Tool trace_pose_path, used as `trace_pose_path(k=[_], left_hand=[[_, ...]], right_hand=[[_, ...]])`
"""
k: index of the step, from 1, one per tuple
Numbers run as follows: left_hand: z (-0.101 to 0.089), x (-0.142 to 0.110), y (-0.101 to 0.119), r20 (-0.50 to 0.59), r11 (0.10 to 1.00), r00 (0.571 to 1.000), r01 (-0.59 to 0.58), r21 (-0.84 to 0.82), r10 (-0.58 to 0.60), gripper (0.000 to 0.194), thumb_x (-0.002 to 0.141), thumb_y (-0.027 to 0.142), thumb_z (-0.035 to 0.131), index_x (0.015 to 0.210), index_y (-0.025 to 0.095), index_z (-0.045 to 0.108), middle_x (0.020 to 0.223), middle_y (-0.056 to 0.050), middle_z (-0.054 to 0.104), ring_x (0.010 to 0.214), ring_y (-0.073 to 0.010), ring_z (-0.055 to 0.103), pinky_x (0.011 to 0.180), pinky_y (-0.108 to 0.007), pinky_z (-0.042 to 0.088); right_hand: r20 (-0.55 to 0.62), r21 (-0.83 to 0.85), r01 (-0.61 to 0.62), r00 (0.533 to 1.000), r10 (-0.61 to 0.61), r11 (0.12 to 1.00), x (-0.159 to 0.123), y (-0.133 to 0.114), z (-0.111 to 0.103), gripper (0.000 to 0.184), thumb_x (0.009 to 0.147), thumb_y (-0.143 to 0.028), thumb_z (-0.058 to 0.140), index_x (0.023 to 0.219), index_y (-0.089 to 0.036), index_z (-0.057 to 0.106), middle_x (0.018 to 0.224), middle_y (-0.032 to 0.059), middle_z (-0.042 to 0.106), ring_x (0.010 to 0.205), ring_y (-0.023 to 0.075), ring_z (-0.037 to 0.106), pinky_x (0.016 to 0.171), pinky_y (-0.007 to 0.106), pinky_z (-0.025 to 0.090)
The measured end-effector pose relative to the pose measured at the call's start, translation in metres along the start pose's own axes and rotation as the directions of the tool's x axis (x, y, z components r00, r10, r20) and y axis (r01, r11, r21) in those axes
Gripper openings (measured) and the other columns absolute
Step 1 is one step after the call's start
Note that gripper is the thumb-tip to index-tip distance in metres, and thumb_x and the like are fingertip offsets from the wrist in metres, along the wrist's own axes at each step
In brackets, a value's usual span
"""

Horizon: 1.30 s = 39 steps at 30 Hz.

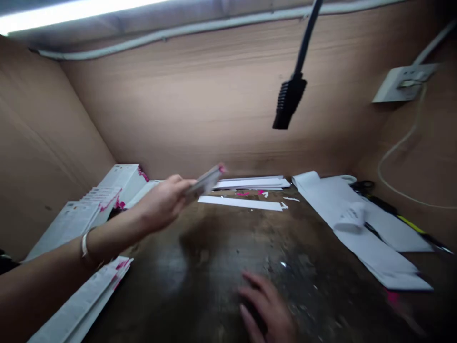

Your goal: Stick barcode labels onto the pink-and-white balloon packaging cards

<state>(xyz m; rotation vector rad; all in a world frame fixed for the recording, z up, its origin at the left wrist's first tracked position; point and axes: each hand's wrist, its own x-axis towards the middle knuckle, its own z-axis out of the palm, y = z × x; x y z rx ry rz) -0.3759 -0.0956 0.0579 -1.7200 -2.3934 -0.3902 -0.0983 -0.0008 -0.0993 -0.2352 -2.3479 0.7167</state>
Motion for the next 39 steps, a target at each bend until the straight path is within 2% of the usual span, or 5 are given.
trace_pose_path(k=[8,13,21,26,39], left_hand=[[0.024,-0.068,0.115,0.267,0.844,0.864,-0.275,-0.461,0.427,0.025,0.08,0.009,0.045,0.097,0.02,0.06,0.088,-0.002,0.065,0.077,-0.0145,0.059,0.066,-0.022,0.042],[0.036,-0.07,0.122,0.361,0.916,0.852,-0.293,-0.274,0.38,0.012,0.081,0.017,0.048,0.088,0.019,0.058,0.084,-0.006,0.068,0.074,-0.0215,0.064,0.061,-0.027,0.043],[0.037,-0.108,0.105,-0.291,0.719,0.912,0.006,-0.695,-0.289,0.074,0.069,0.039,0.073,0.132,0.023,0.039,0.134,-0.012,0.049,0.126,-0.0295,0.043,0.106,-0.044,0.031],[0.083,-0.142,0.121,0.227,-0.051,0.952,0.221,-0.974,-0.204,0.048,0.071,0.039,0.072,0.11,0.014,0.06,0.113,-0.012,0.066,0.101,-0.0307,0.062,0.084,-0.039,0.051],[0.094,-0.148,0.144,0.233,-0.06,0.956,0.226,-0.972,-0.176,0.029,0.08,0.026,0.065,0.108,0.021,0.068,0.106,-0.003,0.071,0.098,-0.0247,0.064,0.089,-0.035,0.049]], right_hand=[[0.365,-0.444,0.292,0.922,-0.127,0.847,0.065,-0.066,-0.108,0.05,0.08,-0.029,0.065,0.126,-0.015,0.05,0.115,0.0107,0.064,0.108,0.0274,0.057,0.096,0.042,0.042],[0.772,-0.443,0.156,0.567,0.287,0.883,0.089,-0.07,-0.088,0.019,0.082,-0.032,0.059,0.082,-0.017,0.069,0.075,0.009,0.07,0.064,0.0225,0.065,0.053,0.026,0.041],[0.69,-0.074,-0.18,0.701,0.181,0.981,0.066,-0.059,-0.103,0.022,0.086,-0.027,0.048,0.08,-0.017,0.066,0.072,0.003,0.066,0.065,0.0188,0.061,0.055,0.023,0.042],[0.511,0.579,-0.478,0.844,0.163,0.661,0.007,-0.04,-0.073,0.028,0.09,-0.038,0.049,0.106,-0.019,0.063,0.105,0.0051,0.066,0.093,0.0232,0.061,0.082,0.033,0.05],[0.257,0.606,-0.431,0.901,0.349,0.669,-0.017,-0.031,-0.049,0.026,0.086,-0.035,0.059,0.107,-0.02,0.062,0.105,0.0071,0.068,0.093,0.0254,0.063,0.079,0.032,0.051]])
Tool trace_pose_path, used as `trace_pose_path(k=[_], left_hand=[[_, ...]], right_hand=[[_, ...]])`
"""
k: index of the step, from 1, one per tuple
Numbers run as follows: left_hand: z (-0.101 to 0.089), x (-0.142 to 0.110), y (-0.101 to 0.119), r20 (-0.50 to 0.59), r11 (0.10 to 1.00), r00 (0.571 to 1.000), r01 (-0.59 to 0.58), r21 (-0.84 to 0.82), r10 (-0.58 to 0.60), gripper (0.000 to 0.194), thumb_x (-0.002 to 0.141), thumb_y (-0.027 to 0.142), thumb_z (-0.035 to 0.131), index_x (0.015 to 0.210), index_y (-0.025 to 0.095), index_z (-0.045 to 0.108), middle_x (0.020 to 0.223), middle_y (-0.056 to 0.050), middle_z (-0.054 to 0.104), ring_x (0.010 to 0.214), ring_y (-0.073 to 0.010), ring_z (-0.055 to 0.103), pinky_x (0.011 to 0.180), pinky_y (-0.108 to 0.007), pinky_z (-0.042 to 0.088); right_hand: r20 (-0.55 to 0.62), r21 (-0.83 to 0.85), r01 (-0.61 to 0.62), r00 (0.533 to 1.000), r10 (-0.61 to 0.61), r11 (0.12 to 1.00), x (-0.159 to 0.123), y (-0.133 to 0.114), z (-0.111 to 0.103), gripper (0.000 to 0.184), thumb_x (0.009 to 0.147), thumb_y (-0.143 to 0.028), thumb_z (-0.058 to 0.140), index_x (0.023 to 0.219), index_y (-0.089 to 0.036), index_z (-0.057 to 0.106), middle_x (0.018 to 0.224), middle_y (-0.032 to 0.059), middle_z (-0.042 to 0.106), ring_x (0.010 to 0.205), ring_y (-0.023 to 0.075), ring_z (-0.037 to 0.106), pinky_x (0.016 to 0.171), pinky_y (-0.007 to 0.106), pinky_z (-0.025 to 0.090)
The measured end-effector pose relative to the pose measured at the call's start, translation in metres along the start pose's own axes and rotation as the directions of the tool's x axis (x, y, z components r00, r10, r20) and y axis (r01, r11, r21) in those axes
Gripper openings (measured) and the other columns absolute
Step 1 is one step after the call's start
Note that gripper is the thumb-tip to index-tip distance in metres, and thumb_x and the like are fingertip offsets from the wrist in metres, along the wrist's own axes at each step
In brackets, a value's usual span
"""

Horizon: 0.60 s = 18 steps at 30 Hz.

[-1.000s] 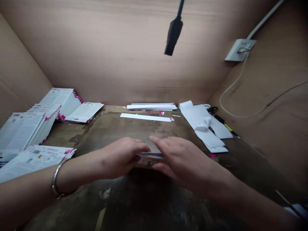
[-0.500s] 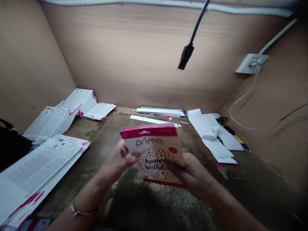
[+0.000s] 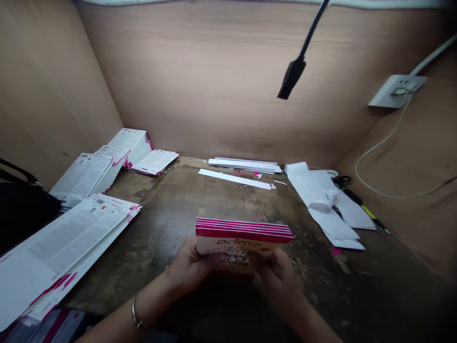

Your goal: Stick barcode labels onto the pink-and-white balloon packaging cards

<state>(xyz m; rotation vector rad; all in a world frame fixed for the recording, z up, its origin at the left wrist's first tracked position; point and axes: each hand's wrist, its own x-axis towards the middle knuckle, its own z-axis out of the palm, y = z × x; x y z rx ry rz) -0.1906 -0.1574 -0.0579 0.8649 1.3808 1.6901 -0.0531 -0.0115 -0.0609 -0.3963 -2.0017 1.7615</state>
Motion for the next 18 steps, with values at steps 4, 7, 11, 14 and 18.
trace_pose_path(k=[4,7,11,14,18], left_hand=[[0.003,0.003,0.004,-0.027,0.998,0.999,0.028,-0.048,-0.029,0.03,0.08,0.027,0.065,0.109,0.018,0.067,0.107,-0.006,0.07,0.098,-0.0256,0.064,0.089,-0.035,0.049],[0.003,0.008,0.008,-0.079,0.981,0.986,0.136,-0.136,-0.147,0.035,0.075,0.027,0.07,0.107,0.014,0.064,0.105,-0.01,0.07,0.097,-0.0282,0.064,0.086,-0.038,0.051],[0.002,0.014,0.004,-0.043,0.912,0.955,0.267,-0.311,-0.294,0.043,0.075,0.026,0.07,0.113,0.01,0.056,0.108,-0.016,0.068,0.095,-0.0291,0.066,0.087,-0.043,0.05],[0.003,0.015,-0.006,-0.025,0.854,0.93,0.326,-0.406,-0.367,0.047,0.075,0.027,0.07,0.115,0.01,0.054,0.106,-0.019,0.068,0.091,-0.03,0.067,0.084,-0.045,0.051],[0.002,0.019,-0.013,-0.048,0.851,0.922,0.333,-0.405,-0.384,0.048,0.07,0.03,0.074,0.109,0.009,0.055,0.101,-0.019,0.069,0.088,-0.031,0.068,0.082,-0.044,0.052]], right_hand=[[-0.001,0.085,-0.051,0.999,0.051,0.995,0.006,-0.008,0.001,0.023,0.085,-0.035,0.061,0.102,-0.02,0.062,0.104,0.007,0.069,0.091,0.025,0.064,0.077,0.033,0.052],[0.021,0.241,-0.149,0.989,0.148,0.959,0.014,-0.012,0.001,0.027,0.083,-0.036,0.063,0.103,-0.019,0.059,0.104,0.0083,0.069,0.091,0.0261,0.065,0.077,0.037,0.053],[0.05,0.401,-0.296,0.952,0.302,0.867,0.024,0.002,0.002,0.036,0.078,-0.041,0.068,0.102,-0.016,0.057,0.101,0.0115,0.069,0.091,0.0292,0.066,0.076,0.043,0.054],[0.07,0.472,-0.37,0.921,0.384,0.801,0.024,0.018,0.005,0.043,0.072,-0.043,0.073,0.101,-0.015,0.057,0.098,0.0133,0.07,0.087,0.0307,0.067,0.074,0.045,0.054],[0.128,0.375,-0.413,0.91,0.395,0.83,0.022,0.023,0.002,0.041,0.08,-0.046,0.063,0.103,-0.013,0.056,0.091,0.013,0.07,0.081,0.0291,0.068,0.069,0.044,0.054]])
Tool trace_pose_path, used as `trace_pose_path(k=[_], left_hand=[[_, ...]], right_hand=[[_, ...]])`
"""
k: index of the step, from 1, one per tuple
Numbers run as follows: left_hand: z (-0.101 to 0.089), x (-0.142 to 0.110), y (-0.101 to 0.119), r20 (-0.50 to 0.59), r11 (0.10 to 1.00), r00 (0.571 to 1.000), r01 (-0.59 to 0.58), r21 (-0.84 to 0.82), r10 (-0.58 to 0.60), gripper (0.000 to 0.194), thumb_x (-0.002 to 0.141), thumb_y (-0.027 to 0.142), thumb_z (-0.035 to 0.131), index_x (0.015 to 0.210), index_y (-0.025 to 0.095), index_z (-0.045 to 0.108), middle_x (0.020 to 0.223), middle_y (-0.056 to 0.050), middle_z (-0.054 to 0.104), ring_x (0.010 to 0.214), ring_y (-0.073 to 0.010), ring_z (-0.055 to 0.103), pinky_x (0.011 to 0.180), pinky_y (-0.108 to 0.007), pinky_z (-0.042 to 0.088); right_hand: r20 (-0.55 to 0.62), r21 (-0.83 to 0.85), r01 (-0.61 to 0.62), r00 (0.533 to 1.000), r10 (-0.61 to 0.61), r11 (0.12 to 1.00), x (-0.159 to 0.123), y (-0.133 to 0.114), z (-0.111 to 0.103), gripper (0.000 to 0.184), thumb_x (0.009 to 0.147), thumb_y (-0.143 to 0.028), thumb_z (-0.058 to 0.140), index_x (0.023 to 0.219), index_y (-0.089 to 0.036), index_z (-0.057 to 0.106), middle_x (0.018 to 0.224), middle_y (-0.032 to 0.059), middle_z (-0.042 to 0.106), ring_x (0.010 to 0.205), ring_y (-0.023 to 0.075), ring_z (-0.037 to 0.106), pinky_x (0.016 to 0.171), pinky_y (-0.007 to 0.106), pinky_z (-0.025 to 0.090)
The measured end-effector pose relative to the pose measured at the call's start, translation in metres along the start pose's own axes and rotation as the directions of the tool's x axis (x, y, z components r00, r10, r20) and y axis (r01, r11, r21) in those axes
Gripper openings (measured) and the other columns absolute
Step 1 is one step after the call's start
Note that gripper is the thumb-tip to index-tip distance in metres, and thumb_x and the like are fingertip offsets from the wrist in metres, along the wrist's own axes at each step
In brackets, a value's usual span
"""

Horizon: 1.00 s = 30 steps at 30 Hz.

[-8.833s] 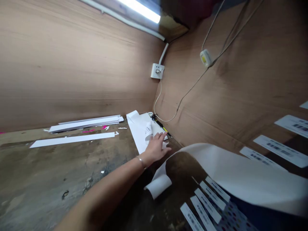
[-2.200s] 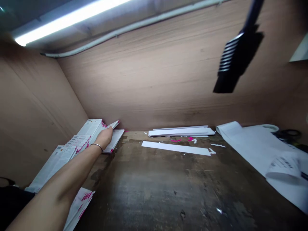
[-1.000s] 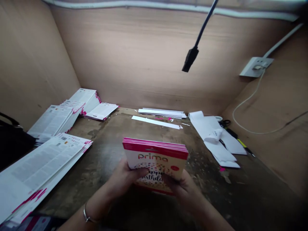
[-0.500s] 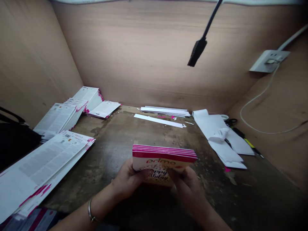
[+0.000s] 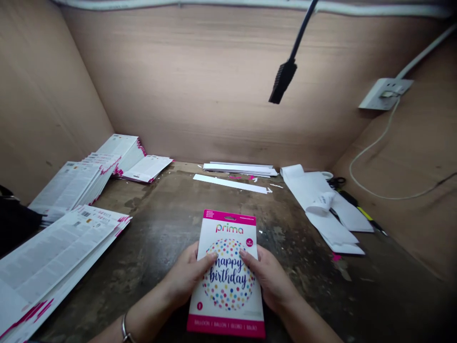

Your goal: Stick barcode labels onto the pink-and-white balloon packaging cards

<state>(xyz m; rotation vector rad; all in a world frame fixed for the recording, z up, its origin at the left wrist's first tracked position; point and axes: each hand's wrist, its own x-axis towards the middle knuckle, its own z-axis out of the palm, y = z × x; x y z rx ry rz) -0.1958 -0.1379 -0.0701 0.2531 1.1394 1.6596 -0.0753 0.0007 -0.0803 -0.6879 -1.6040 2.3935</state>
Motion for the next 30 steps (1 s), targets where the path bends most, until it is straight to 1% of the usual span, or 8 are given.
trace_pose_path(k=[2,5,7,14,18,22,26,30], left_hand=[[-0.003,0.004,0.001,-0.002,1.0,1.0,-0.01,0.005,0.01,0.05,0.069,0.032,0.075,0.109,0.011,0.055,0.1,-0.018,0.07,0.087,-0.0314,0.068,0.079,-0.044,0.053],[-0.008,0.01,0.002,-0.022,1.0,1.0,0.007,-0.002,-0.007,0.055,0.069,0.036,0.075,0.115,0.014,0.054,0.099,-0.017,0.071,0.085,-0.0317,0.069,0.075,-0.043,0.055],[-0.011,0.013,0.0,-0.035,0.999,0.999,0.037,-0.032,-0.038,0.057,0.069,0.036,0.075,0.117,0.014,0.054,0.099,-0.017,0.071,0.084,-0.0318,0.069,0.074,-0.043,0.055],[-0.024,0.022,-0.011,-0.005,0.984,0.998,0.061,-0.17,-0.062,0.059,0.067,0.039,0.077,0.116,0.014,0.054,0.101,-0.019,0.069,0.092,-0.0351,0.067,0.076,-0.045,0.054],[-0.034,0.032,-0.013,0.012,0.978,0.999,0.038,-0.207,-0.037,0.062,0.063,0.041,0.079,0.113,0.013,0.056,0.099,-0.019,0.07,0.095,-0.036,0.065,0.079,-0.045,0.053],[-0.038,0.036,-0.014,0.082,0.971,0.997,0.033,-0.238,-0.014,0.055,0.066,0.038,0.078,0.11,0.013,0.056,0.098,-0.018,0.07,0.092,-0.0342,0.067,0.077,-0.043,0.053],[-0.038,0.032,-0.01,0.007,0.973,0.999,0.05,-0.226,-0.05,0.056,0.066,0.036,0.077,0.112,0.013,0.054,0.1,-0.018,0.07,0.085,-0.033,0.069,0.074,-0.044,0.054],[-0.034,0.026,0.001,-0.119,0.981,0.99,0.057,-0.187,-0.08,0.051,0.068,0.035,0.076,0.109,0.013,0.054,0.102,-0.018,0.07,0.082,-0.0327,0.069,0.074,-0.045,0.053]], right_hand=[[-0.056,-0.337,0.123,0.987,-0.15,0.934,0.006,-0.012,-0.008,0.039,0.086,-0.048,0.051,0.105,-0.013,0.055,0.087,0.0117,0.07,0.079,0.0264,0.067,0.066,0.04,0.054],[-0.12,-0.828,0.208,0.842,-0.527,0.521,0.04,-0.048,-0.03,0.038,0.091,-0.044,0.042,0.11,-0.013,0.054,0.097,0.0132,0.065,0.088,0.0241,0.063,0.075,0.039,0.052],[-0.083,-0.914,0.175,0.801,-0.592,0.365,0.08,-0.075,-0.045,0.03,0.093,-0.035,0.041,0.106,-0.013,0.056,0.106,0.0139,0.062,0.099,0.0232,0.058,0.089,0.042,0.045],[0.102,-0.994,0.106,0.945,-0.312,-0.002,0.244,-0.112,-0.034,0.026,0.088,-0.033,0.058,0.107,-0.015,0.059,0.115,0.0074,0.058,0.104,0.0223,0.056,0.089,0.045,0.046],[0.031,-0.997,0.017,0.982,-0.188,-0.078,0.287,-0.108,-0.024,0.029,0.089,-0.034,0.056,0.112,-0.016,0.056,0.115,0.0077,0.057,0.1,0.0216,0.057,0.085,0.043,0.049],[0.005,-0.997,-0.001,0.997,-0.081,-0.078,0.295,-0.111,-0.026,0.026,0.09,-0.034,0.056,0.107,-0.016,0.059,0.108,0.0053,0.06,0.092,0.0197,0.06,0.079,0.038,0.051],[0.095,-0.995,0.092,0.99,-0.109,-0.034,0.275,-0.118,-0.019,0.024,0.088,-0.033,0.057,0.105,-0.015,0.059,0.105,0.0049,0.06,0.092,0.0193,0.059,0.079,0.038,0.05],[0.223,-0.971,0.232,0.963,-0.15,0.051,0.215,-0.128,-0.011,0.018,0.088,-0.03,0.054,0.084,-0.014,0.061,0.078,0.0001,0.059,0.075,0.015,0.056,0.066,0.027,0.045]])
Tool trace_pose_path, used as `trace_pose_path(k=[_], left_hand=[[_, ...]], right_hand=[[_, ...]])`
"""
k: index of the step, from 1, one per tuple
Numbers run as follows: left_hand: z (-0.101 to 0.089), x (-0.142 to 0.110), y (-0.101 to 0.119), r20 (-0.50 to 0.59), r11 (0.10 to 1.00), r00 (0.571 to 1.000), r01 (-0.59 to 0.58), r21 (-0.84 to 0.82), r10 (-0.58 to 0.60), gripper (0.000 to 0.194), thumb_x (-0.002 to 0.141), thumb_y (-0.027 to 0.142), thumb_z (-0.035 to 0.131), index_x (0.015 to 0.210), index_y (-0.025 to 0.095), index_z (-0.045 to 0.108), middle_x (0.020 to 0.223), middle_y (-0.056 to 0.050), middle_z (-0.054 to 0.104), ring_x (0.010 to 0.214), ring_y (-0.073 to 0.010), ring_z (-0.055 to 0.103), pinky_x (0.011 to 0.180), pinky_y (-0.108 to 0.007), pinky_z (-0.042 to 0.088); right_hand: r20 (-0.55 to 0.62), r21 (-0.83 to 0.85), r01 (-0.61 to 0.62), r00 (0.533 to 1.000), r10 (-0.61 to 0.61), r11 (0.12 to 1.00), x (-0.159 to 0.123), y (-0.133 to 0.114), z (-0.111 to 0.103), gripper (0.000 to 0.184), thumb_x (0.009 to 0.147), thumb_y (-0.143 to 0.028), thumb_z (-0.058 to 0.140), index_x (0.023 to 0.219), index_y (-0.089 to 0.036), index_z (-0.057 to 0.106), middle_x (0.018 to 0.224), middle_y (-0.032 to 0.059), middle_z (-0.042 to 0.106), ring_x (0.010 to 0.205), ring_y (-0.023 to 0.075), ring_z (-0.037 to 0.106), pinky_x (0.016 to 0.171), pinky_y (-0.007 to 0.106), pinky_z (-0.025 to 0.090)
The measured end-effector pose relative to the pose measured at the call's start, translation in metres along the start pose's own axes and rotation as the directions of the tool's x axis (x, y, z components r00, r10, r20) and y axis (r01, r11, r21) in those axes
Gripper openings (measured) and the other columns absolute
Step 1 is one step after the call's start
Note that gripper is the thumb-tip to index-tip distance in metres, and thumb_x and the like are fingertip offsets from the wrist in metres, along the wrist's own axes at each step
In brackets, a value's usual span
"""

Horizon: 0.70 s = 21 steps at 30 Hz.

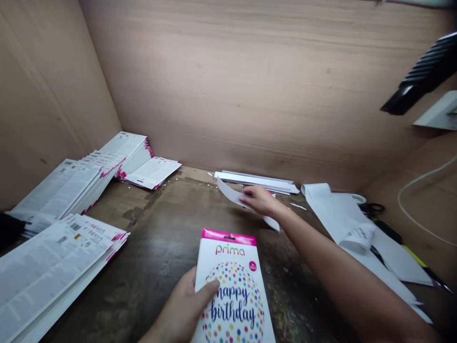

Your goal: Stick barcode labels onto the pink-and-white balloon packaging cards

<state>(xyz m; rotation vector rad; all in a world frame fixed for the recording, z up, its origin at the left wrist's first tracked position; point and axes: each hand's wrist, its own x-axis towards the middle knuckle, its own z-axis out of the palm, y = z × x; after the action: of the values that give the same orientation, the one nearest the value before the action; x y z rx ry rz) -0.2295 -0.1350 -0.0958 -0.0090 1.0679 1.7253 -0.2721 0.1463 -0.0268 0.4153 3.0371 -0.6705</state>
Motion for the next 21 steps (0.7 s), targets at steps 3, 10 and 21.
trace_pose_path(k=[3,10,21], left_hand=[[0.007,-0.004,0.008,-0.047,0.999,0.999,-0.022,0.033,0.024,0.046,0.068,0.033,0.075,0.103,0.011,0.056,0.097,-0.018,0.071,0.084,-0.0329,0.069,0.075,-0.043,0.053],[0.01,-0.008,0.006,-0.01,0.995,0.996,-0.089,-0.037,0.089,0.065,0.065,0.049,0.075,0.113,0.011,0.055,0.094,-0.016,0.072,0.088,-0.0336,0.068,0.076,-0.042,0.053],[0.014,-0.015,0.013,-0.076,0.994,0.997,0.003,-0.105,-0.011,0.076,0.083,0.068,0.029,0.121,0.007,0.055,0.084,-0.019,0.072,0.076,-0.0346,0.07,0.068,-0.048,0.055]], right_hand=[[0.05,0.113,0.06,0.997,-0.066,0.992,-0.061,-0.014,-0.016,0.028,0.089,-0.037,0.048,0.072,-0.017,0.058,0.063,-0.003,0.05,0.058,0.0107,0.046,0.051,0.022,0.034],[0.258,0.599,-0.131,0.966,-0.035,0.79,-0.163,-0.016,-0.031,0.045,0.077,-0.052,0.059,0.051,-0.019,0.044,0.05,-0.0051,0.03,0.044,0.0068,0.024,0.042,0.023,0.015],[0.492,0.518,-0.334,0.869,0.044,0.788,-0.178,-0.011,-0.005,0.043,0.072,-0.052,0.066,0.059,-0.016,0.046,0.055,-0.0051,0.035,0.05,0.0067,0.027,0.045,0.021,0.016]])
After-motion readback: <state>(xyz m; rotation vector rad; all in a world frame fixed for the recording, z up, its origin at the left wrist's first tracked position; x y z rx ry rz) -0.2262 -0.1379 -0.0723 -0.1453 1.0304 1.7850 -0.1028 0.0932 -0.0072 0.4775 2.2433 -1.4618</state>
